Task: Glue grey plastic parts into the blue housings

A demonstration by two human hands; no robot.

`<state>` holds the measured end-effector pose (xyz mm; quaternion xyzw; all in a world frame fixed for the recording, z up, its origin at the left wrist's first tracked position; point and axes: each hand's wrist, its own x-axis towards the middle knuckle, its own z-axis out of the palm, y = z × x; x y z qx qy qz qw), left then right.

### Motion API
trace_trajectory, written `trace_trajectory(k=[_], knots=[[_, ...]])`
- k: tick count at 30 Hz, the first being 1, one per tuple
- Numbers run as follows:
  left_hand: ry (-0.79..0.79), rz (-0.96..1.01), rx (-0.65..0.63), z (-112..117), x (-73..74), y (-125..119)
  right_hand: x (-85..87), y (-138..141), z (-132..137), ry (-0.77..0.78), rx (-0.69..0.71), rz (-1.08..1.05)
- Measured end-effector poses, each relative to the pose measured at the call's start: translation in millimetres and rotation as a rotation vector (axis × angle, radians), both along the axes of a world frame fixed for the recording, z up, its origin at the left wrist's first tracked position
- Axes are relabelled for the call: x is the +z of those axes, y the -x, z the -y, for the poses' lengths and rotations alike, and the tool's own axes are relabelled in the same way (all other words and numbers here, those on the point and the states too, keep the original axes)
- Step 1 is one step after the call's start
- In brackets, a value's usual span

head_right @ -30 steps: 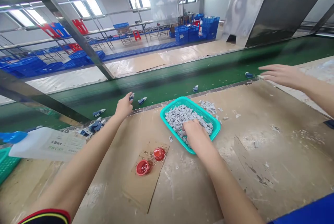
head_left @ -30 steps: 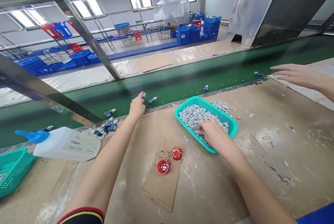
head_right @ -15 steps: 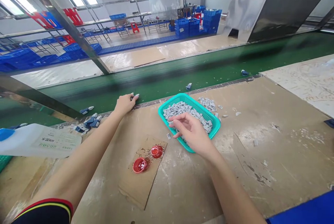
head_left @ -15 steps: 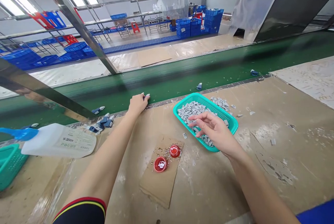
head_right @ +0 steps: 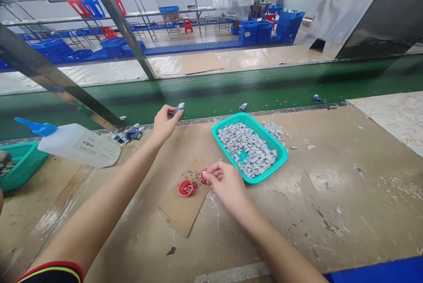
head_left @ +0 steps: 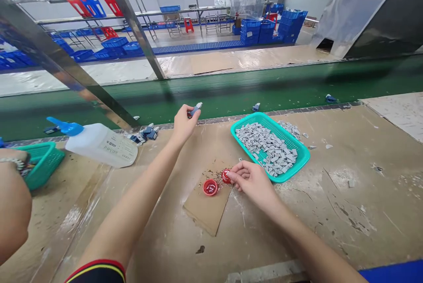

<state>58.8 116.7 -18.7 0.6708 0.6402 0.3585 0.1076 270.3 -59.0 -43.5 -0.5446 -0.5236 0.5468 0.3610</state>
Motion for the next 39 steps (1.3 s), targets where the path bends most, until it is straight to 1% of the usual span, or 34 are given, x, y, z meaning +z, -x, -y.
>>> trace_trajectory(k=[2, 5, 7, 9, 11, 13, 16, 18, 21, 23, 26, 29, 32, 39], knots=[[0.026, 0.288, -0.039, 26, 7.8, -3, -1.7, 0, 0, -0.023, 0.005, 0.039], [0.137, 0.831, -0.136, 71, 20.1, -5, -5.9, 1, -1, -0.068, 0.004, 0.098], [0.222, 1.043, -0.156, 104, 28.1, -3, -9.9, 1, 0, -0.082, -0.013, 0.114], [0.283, 1.149, -0.120, 136, 33.8, 0, -13.1, 2, 1, -0.071, -0.035, 0.091], [0.300, 1.185, -0.059, 165, 35.5, 2, -14.2, 3, 1, -0.049, -0.044, 0.029], [0.272, 1.209, 0.023, 189, 32.1, 1, -12.4, 3, 1, -0.009, -0.036, -0.059], [0.219, 1.270, 0.169, 214, 19.8, -9, -4.2, 1, 0, 0.054, -0.002, -0.188], [0.208, 1.313, 0.243, 223, 10.0, -19, 4.3, -2, 1, 0.071, 0.027, -0.251], [0.220, 1.385, 0.286, 229, -1.2, -38, 19.0, -6, 5, 0.066, 0.068, -0.348], [0.245, 1.419, 0.273, 228, -4.7, -49, 27.6, -6, 9, 0.065, 0.097, -0.419], [0.282, 1.421, 0.220, 226, -5.3, -61, 35.8, -4, 15, 0.062, 0.141, -0.494], [0.295, 1.431, 0.189, 225, -3.7, -70, 38.4, -2, 17, 0.065, 0.176, -0.522], [0.308, 1.459, 0.183, 225, -1.8, -75, 37.6, -2, 17, 0.071, 0.194, -0.511], [0.350, 1.452, 0.154, 227, 0.0, -78, 34.3, -4, 16, 0.126, 0.233, -0.448]])
